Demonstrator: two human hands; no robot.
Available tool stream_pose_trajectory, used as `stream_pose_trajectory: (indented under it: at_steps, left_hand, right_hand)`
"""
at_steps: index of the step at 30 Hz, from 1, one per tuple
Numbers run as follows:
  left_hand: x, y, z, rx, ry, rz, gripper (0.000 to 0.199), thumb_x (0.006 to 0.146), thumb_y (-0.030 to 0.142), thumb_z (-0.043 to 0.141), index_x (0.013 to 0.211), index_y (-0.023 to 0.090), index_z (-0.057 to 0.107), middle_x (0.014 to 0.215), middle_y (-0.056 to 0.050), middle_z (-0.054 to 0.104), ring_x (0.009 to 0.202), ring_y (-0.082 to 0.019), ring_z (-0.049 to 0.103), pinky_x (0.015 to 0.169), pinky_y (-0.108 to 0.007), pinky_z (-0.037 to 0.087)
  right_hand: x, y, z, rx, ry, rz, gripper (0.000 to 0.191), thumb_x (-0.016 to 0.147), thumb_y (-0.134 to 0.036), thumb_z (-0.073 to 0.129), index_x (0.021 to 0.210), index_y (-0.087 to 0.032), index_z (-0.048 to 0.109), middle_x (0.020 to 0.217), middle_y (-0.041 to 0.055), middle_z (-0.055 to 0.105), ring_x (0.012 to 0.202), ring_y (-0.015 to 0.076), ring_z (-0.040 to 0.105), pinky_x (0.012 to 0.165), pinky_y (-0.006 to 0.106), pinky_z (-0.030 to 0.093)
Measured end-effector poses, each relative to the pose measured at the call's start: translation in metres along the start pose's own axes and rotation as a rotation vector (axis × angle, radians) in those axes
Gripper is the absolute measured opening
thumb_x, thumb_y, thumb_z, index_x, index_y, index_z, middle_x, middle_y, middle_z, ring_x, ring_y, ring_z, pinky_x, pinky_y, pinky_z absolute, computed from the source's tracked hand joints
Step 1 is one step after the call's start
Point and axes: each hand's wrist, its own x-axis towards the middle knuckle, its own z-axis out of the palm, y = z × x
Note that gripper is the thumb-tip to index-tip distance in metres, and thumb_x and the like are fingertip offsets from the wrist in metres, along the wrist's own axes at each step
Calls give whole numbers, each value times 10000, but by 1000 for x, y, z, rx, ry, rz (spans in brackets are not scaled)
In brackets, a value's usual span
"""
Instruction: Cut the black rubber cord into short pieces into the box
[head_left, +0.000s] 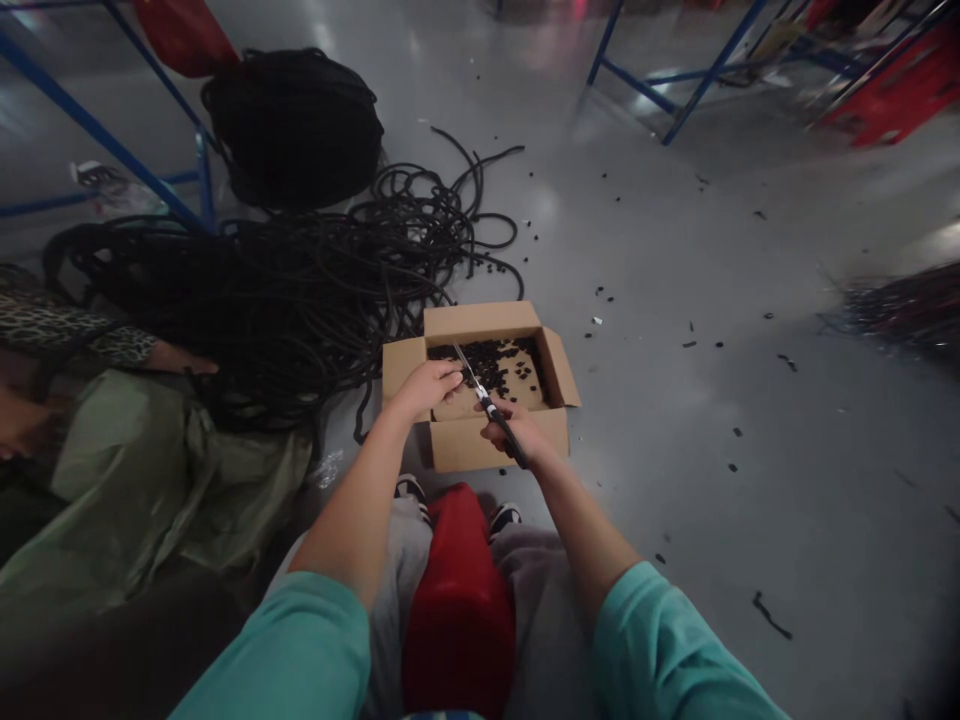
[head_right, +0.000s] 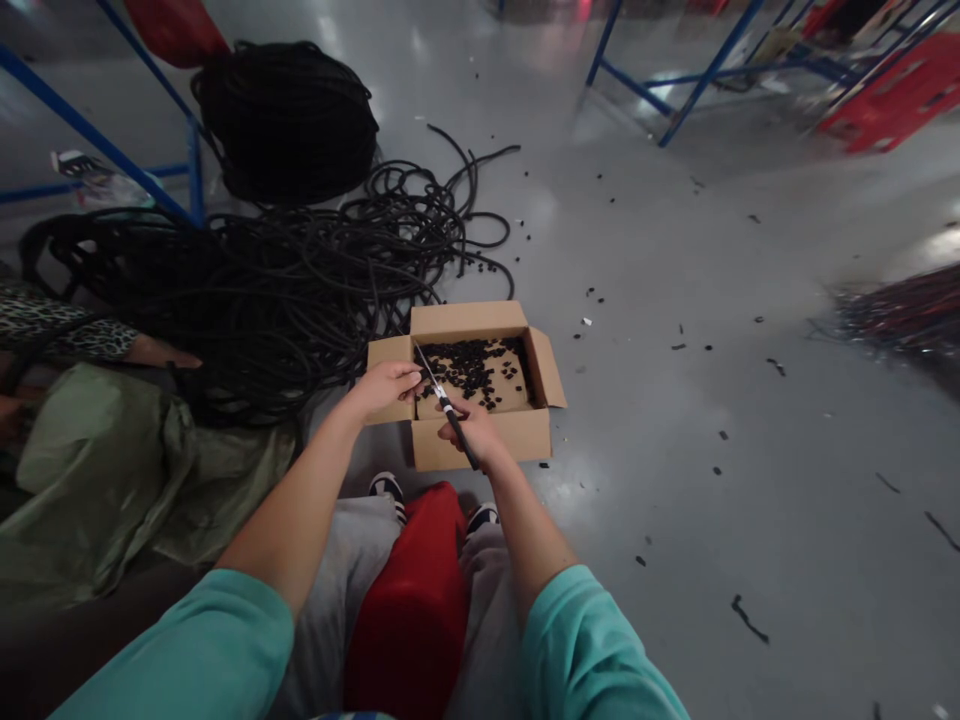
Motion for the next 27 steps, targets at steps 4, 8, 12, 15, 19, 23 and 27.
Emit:
stream_pose_trajectory:
  at_steps: [4,8,12,15,19,23,27]
  left_hand:
    - [3,-5,2,31,31,4,170,726,215,443,611,131,537,546,12,532,455,-70,448,476,-190,354]
    - [6,-11,4,-8,38,-11,188,740,217,433,599,133,524,536,16,510,467,-68,435,472,-181,337]
    - [4,-10,4,-105,24,-39,209,751,231,451,572,134,492,511,25,485,441,-58,403,460,-177,315]
    - [0,-5,5,-220,11,-59,200,759,247,471,600,128,501,519,27,484,433,-50,394,461,-175,308]
    - [-6,5,12,-329,-41,-81,207,786,211,433,609,122,491,529,22,480,416,-46,386,451,-182,301]
    - [-10,11,18,-394,-87,-67,234,794,200,430,577,122,470,511,22,466,395,-39,371,432,-183,286]
    - [-11,12,18,-454,-87,-85,232,789,233,461,587,120,477,508,21,462,385,-39,371,409,-182,268]
  right_hand:
    - [-1,-1,0,12,-2,-7,479,458,-152,527,935,-147,572,377,-100,402,332,63,343,357,194,249]
    - [-2,-2,0,10,4,7,474,454,-139,525,925,-147,574,384,-101,400,329,60,343,352,192,245]
    - [-2,-2,0,32,-4,12,477,453,-149,529,929,-148,564,375,-104,388,325,66,339,352,198,241]
    - [-3,-3,-1,48,-29,19,476,455,-167,537,931,-146,552,374,-101,384,340,77,352,365,207,254]
    - [-5,-5,-1,84,-78,-33,460,454,-171,545,913,-158,523,475,-88,424,413,72,389,421,211,296]
    - [-5,-5,-3,69,-62,-70,436,452,-170,559,884,-170,506,527,-83,432,457,64,389,440,204,287]
    - [-3,-3,-4,52,-64,-92,413,471,-188,547,882,-178,509,531,-79,442,437,66,378,418,206,279]
